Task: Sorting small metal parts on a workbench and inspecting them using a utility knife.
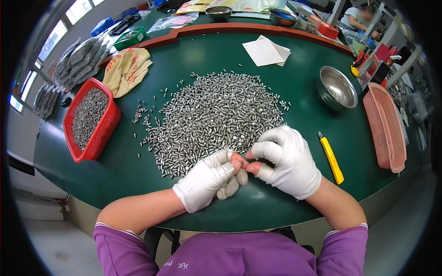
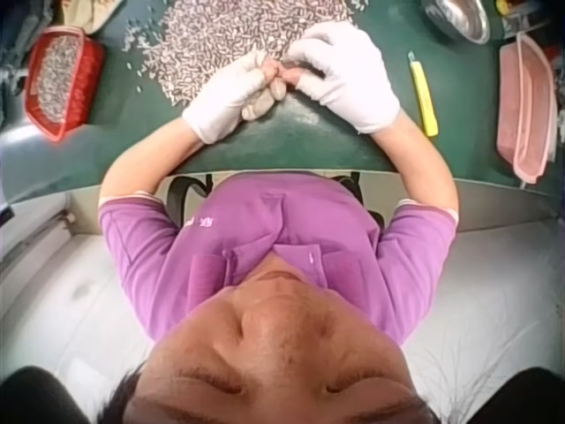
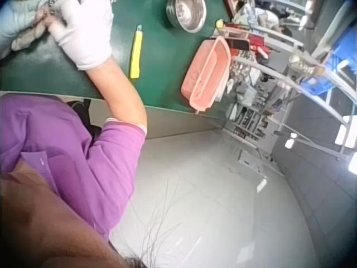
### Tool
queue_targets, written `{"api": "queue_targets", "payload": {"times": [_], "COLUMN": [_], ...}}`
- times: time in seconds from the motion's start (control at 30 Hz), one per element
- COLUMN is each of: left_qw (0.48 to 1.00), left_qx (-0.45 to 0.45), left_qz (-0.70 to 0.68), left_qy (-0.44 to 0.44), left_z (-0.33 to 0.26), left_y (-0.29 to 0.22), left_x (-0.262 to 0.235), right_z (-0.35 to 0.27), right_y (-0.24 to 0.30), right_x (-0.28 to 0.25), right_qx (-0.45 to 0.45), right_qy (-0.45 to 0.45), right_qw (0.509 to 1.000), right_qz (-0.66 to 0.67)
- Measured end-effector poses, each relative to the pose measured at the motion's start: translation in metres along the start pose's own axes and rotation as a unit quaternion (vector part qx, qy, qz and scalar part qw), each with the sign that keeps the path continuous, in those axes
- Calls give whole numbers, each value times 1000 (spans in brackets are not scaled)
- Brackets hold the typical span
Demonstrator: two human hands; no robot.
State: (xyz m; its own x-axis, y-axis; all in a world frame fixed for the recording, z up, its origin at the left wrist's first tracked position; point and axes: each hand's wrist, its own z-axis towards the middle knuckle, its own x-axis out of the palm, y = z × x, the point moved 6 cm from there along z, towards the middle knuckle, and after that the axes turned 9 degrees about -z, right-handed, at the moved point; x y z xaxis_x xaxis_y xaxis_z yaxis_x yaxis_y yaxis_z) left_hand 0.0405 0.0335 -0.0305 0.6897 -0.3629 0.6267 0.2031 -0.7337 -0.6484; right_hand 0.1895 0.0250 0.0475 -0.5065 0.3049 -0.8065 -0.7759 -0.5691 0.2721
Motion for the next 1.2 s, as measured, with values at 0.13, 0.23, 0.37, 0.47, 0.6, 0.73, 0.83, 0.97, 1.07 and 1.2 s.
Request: {"api": "queue_targets", "payload": {"times": [0.13,0.23,0.37,0.47,0.6,0.73,0.83,0.97,1.07,1.2], "left_qw": [1000,1000,999,1000,1000,999,999,999,998,996], "left_qx": [-8,-5,4,-7,-15,-21,-11,17,21,7], "left_qz": [9,14,34,26,12,15,26,42,60,93], "left_qy": [-25,-12,-4,-15,1,-24,-29,8,0,5], "left_z": [1,1,1,0,0,0,2,3,3,2], "left_y": [-1,-1,-1,-1,-1,-1,0,-1,0,-4], "left_x": [-1,-1,0,0,-1,0,-3,0,0,4], "right_z": [0,-2,-3,-4,-2,0,2,-1,-4,2], "right_y": [5,6,8,3,-8,-7,6,1,-5,-8], "right_x": [4,4,5,4,-3,-6,-1,9,16,-3], "right_qx": [-9,-25,-31,13,25,7,-35,-2,50,31], "right_qy": [-2,8,9,-11,-77,-39,-39,23,67,32], "right_qw": [1000,1000,999,998,988,999,999,999,991,999], "right_qz": [-5,-10,-25,-66,-131,-37,3,44,107,31]}}
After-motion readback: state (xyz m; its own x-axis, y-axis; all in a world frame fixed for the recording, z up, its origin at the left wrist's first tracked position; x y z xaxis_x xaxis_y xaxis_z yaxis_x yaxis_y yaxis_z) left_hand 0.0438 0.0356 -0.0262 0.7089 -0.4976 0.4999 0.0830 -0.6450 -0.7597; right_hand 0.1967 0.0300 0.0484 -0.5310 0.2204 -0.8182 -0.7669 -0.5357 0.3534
